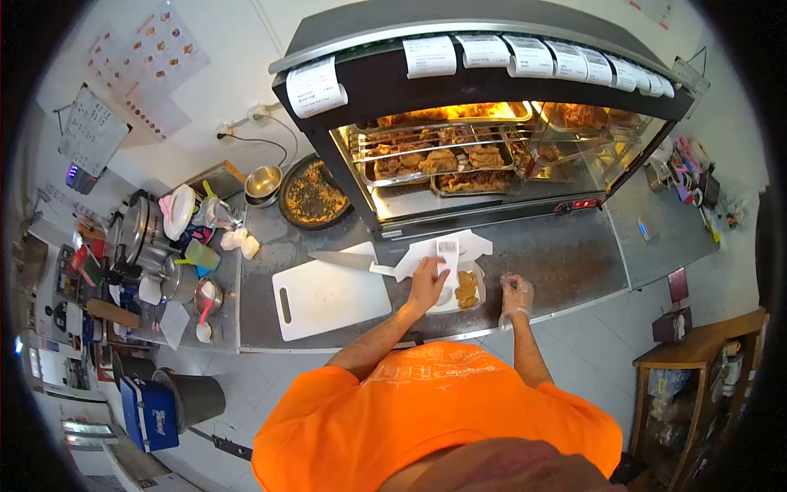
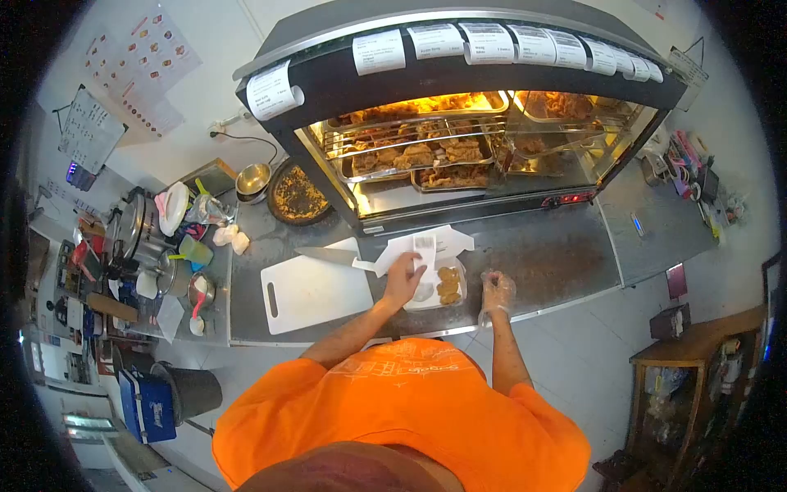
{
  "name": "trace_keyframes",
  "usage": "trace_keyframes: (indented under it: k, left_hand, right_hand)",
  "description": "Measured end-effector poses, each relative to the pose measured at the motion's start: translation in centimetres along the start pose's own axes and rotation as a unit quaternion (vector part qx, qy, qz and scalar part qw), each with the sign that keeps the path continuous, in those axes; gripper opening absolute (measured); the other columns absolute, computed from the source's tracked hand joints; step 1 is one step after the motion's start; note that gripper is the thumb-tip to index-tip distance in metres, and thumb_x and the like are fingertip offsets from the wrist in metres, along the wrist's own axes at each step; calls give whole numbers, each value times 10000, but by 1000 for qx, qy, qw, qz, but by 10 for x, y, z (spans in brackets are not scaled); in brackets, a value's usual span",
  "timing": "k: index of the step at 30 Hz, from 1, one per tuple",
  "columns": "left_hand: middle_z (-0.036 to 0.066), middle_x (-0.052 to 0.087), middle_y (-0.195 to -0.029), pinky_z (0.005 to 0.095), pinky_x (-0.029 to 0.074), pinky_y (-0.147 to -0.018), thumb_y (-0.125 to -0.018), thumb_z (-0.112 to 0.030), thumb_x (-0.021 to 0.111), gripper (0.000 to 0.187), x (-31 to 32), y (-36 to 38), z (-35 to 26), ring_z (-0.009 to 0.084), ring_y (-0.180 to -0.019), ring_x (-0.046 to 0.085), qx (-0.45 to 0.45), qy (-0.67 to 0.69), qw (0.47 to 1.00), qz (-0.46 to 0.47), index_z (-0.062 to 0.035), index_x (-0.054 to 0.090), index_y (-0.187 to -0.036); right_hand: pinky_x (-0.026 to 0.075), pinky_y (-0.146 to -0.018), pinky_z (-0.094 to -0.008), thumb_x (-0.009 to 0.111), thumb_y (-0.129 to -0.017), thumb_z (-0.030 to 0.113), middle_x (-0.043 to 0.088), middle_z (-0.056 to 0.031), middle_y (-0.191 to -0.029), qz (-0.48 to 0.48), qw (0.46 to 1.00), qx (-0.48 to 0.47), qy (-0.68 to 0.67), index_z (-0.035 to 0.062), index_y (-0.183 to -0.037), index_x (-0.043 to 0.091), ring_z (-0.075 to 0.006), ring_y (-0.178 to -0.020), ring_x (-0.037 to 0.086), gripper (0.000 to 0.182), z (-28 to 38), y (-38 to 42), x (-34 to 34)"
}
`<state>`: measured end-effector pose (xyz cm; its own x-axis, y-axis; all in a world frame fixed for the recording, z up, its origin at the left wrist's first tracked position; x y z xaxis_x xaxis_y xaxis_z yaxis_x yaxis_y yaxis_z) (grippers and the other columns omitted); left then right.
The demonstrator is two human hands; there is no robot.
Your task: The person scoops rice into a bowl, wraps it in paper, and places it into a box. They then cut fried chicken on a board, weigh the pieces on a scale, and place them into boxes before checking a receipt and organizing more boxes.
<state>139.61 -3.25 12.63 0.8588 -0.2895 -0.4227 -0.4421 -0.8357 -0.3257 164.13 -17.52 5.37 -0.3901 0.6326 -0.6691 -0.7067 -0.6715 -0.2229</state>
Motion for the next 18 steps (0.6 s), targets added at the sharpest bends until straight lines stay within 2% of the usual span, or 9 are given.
trace_keyframes:
  k: [4,5,7,8,9,11,14,16,18]
  left_hand:
    - [134,583,-947,426,500,-597,-823,-195,632,215,33,35,47,310,-730,610,39,-183,977,103,-60,572,-979]
    - [134,583,-947,426,500,-597,-823,-195,632,215,34,39,49,310,-730,610,35,-179,978,101,-60,572,-979]
    - [93,596,-1023,437,501,-688,-847,-316,594,252,38,45,51,296,-899,613,-53,-305,923,229,-113,600,-995]
    - [77,578,-1047,422,476,-740,-829,-370,598,295,38,50,55,292,-978,564,30,-285,943,171,-124,616,-989]
    - [77,578,-1047,422,476,-740,-829,-370,598,295,31,52,53,292,-978,564,28,-285,943,169,-124,616,-989]
    - [65,561,-1025,456,413,-802,-791,-406,632,314,24,57,34,300,-981,510,133,-344,916,158,-132,635,-943]
    - [67,517,-967,462,341,-803,-727,-481,661,370,14,49,6,275,-962,452,169,-340,919,110,-122,640,-810]
    - [65,516,-989,496,334,-791,-713,-522,661,413,3,7,-25,279,-966,455,246,-319,915,26,-127,644,-833]
    - [116,523,-1014,488,349,-798,-747,-459,674,396,-50,-61,-123,305,-984,466,283,-309,899,-127,-107,622,-921]
  right_hand:
    - [477,-680,-378,681,-751,154,644,-166,-774,21,1000,-7,-11,17,-815,643,-282,-718,625,156,25,-10,-4]
    - [462,-733,-399,689,-756,209,645,-163,-823,37,999,5,-31,35,-821,647,-307,-794,611,191,16,-10,5]
    - [447,-787,-420,697,-760,264,647,-159,-871,56,997,13,-48,53,-827,652,-331,-871,598,226,11,-9,10]
    - [446,-785,-419,693,-764,261,645,-158,-878,73,993,37,-80,54,-832,651,-323,-877,594,222,6,-8,14]
    - [445,-783,-417,689,-767,258,643,-157,-885,89,988,63,-111,55,-836,650,-314,-884,591,218,7,-5,16]
    - [451,-768,-413,688,-768,247,642,-158,-869,86,992,48,-76,55,-838,651,-307,-859,596,208,14,1,7]
    - [458,-756,-408,683,-772,241,640,-160,-845,82,993,46,-64,53,-842,651,-301,-823,600,202,8,10,3]
    - [458,-759,-407,679,-775,245,638,-161,-837,82,991,57,-88,52,-843,651,-302,-814,598,206,3,13,1]
    - [460,-749,-413,677,-775,248,635,-167,-829,108,985,93,-98,46,-853,650,-303,-802,602,219,-2,20,2]
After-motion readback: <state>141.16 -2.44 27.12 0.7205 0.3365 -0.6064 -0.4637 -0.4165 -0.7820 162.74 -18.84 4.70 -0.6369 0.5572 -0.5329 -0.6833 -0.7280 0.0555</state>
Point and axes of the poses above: each hand's wrist, its own y-axis away from the middle knuckle, its own x-axis out of the palm, z = x × y, the point moved 8 cm from there along -y, towards the middle knuckle
